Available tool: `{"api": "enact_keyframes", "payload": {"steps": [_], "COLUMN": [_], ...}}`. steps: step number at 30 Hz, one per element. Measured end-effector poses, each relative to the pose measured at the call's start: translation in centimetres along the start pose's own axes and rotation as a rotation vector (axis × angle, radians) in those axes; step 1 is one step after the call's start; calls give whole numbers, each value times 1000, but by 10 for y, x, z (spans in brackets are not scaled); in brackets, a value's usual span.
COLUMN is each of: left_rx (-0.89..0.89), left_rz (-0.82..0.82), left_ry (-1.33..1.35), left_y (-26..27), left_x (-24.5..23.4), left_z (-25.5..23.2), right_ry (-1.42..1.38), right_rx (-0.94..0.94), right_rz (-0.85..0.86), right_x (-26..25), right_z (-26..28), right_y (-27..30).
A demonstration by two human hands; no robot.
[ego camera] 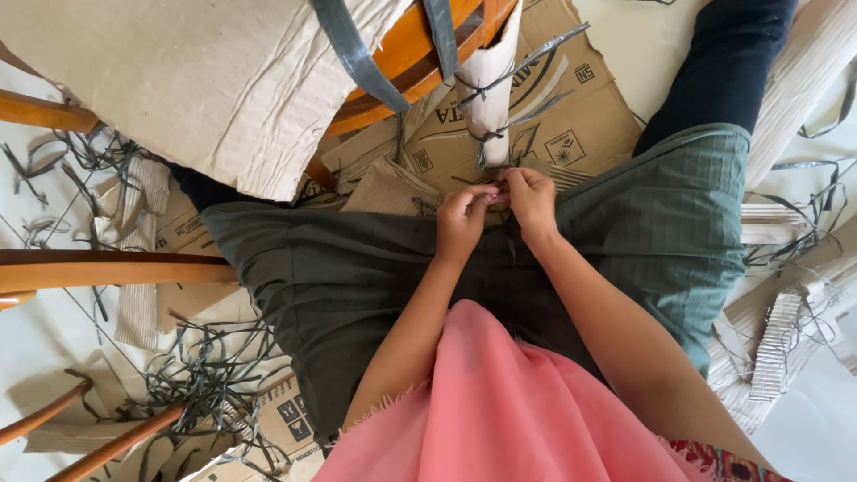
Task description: Wrapping a chair leg with cardboard and securing it with plastic ties using scissors.
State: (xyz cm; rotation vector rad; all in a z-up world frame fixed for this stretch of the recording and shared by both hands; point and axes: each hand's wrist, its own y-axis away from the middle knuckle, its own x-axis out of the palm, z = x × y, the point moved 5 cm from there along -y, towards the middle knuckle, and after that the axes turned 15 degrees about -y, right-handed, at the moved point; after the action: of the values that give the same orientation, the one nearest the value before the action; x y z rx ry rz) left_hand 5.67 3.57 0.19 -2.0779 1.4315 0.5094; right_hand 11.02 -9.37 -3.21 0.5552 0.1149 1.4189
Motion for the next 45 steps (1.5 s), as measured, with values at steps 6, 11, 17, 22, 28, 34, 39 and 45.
{"api": "enact_keyframes", "payload": {"steps": [6, 11, 17, 22, 28, 34, 39, 45], "left_rx": [-161, -390, -600, -708, -855, -906, -862, -665], "left_rz": [-23, -79, -100, -110, -84, -154, -159, 182], "left_ry": [143, 401, 504, 535, 827, 839, 870, 403], "left_y": [0, 2, -16, -28, -43, -60, -59, -44], "left_x": [7, 32, 54, 67, 80, 62, 40, 22], "left_z": [19, 53, 70, 85, 102, 105, 88, 79], "right_ry": [44, 436, 401, 149, 878, 1072, 1015, 616], "right_rx": [-101, -525, -834, -504, -532, -692, -672, -505], "right_rz": [40, 55, 377, 467, 530, 411, 374, 372], "right_x": [0, -10, 22, -2, 3, -3, -4, -27], "right_z": [13, 11, 63, 17, 37, 47, 37, -11], "right_y": [12, 10, 47, 12, 22, 1, -16, -61]}}
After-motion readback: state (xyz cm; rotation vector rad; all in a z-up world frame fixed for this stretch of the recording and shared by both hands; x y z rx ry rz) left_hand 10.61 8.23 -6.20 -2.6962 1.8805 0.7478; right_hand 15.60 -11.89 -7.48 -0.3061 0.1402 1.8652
